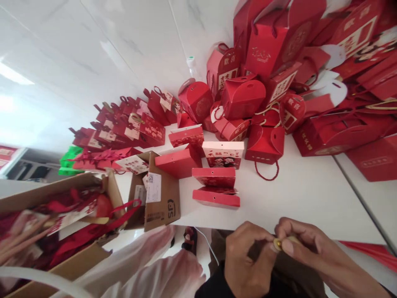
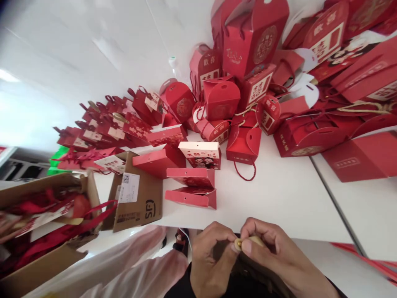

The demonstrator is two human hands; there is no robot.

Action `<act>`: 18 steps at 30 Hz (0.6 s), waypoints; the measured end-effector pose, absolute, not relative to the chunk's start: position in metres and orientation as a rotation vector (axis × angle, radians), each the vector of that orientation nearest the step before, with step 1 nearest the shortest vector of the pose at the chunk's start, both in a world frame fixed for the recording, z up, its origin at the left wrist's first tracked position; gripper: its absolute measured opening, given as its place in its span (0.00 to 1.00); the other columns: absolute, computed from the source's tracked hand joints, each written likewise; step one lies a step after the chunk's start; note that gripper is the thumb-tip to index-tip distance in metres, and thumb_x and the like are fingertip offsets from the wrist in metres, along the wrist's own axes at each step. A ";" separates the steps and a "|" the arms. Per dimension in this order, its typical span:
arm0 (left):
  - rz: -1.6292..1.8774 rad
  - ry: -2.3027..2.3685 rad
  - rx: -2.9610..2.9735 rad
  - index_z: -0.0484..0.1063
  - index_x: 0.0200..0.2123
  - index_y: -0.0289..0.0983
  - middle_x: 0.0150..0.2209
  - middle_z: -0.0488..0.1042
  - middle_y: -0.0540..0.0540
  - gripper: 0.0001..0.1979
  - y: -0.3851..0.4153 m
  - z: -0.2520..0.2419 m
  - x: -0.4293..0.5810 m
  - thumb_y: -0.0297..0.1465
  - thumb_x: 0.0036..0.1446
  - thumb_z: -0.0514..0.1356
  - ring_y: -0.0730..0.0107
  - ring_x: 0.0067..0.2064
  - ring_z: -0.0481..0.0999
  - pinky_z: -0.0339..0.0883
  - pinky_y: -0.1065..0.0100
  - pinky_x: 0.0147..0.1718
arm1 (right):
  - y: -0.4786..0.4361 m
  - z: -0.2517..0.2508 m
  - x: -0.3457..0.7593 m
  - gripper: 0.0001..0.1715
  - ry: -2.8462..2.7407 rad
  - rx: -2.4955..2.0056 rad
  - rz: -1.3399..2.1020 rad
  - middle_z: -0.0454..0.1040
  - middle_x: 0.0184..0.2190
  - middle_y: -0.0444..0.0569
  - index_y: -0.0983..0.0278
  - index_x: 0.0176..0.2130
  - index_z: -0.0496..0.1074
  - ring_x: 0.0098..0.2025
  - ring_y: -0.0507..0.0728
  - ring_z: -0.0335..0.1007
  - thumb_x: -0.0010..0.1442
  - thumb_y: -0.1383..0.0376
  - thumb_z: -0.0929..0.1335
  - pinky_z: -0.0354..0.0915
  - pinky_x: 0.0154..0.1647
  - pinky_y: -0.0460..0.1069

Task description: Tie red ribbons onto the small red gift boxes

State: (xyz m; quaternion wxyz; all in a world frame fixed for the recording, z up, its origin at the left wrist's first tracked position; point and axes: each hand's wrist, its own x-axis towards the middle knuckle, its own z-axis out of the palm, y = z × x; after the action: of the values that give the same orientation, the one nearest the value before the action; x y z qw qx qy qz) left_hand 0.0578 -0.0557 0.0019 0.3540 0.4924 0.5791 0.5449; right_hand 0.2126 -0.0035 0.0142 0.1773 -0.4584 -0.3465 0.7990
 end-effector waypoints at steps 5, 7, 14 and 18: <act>1.443 1.533 1.329 0.80 0.34 0.38 0.27 0.79 0.45 0.05 -0.058 -0.004 0.058 0.32 0.62 0.66 0.69 0.28 0.77 0.71 0.71 0.28 | -0.006 0.006 0.215 0.25 -0.918 -1.341 2.256 0.61 0.26 0.43 0.60 0.30 0.71 0.29 0.54 0.52 0.57 0.42 0.74 0.59 0.28 0.48; 1.442 1.538 1.422 0.81 0.36 0.38 0.28 0.80 0.44 0.04 -0.058 -0.006 0.056 0.30 0.63 0.65 0.68 0.29 0.79 0.73 0.71 0.29 | -0.002 -0.003 0.220 0.24 -0.999 -1.254 2.310 0.60 0.27 0.43 0.60 0.30 0.71 0.29 0.54 0.53 0.59 0.44 0.73 0.61 0.29 0.48; 1.448 1.492 1.627 0.81 0.38 0.38 0.30 0.82 0.43 0.06 -0.055 -0.005 0.046 0.29 0.65 0.62 0.67 0.30 0.81 0.77 0.71 0.31 | 0.007 -0.017 0.228 0.20 -1.254 -1.175 2.335 0.66 0.27 0.44 0.59 0.33 0.73 0.31 0.55 0.59 0.60 0.47 0.74 0.62 0.30 0.47; 1.515 1.581 1.564 0.81 0.35 0.39 0.28 0.81 0.44 0.06 -0.056 -0.004 0.054 0.29 0.63 0.63 0.68 0.27 0.79 0.75 0.70 0.27 | 0.001 -0.001 0.217 0.24 -1.192 -1.242 2.253 0.60 0.24 0.41 0.60 0.30 0.70 0.27 0.52 0.51 0.59 0.44 0.73 0.56 0.27 0.46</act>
State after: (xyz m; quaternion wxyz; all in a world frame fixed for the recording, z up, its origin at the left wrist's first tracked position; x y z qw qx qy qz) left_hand 0.0536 -0.0559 -0.0045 0.2235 0.5664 0.5728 0.5488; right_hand 0.2168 0.0010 -0.0013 0.1525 -0.4328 -0.4153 0.7854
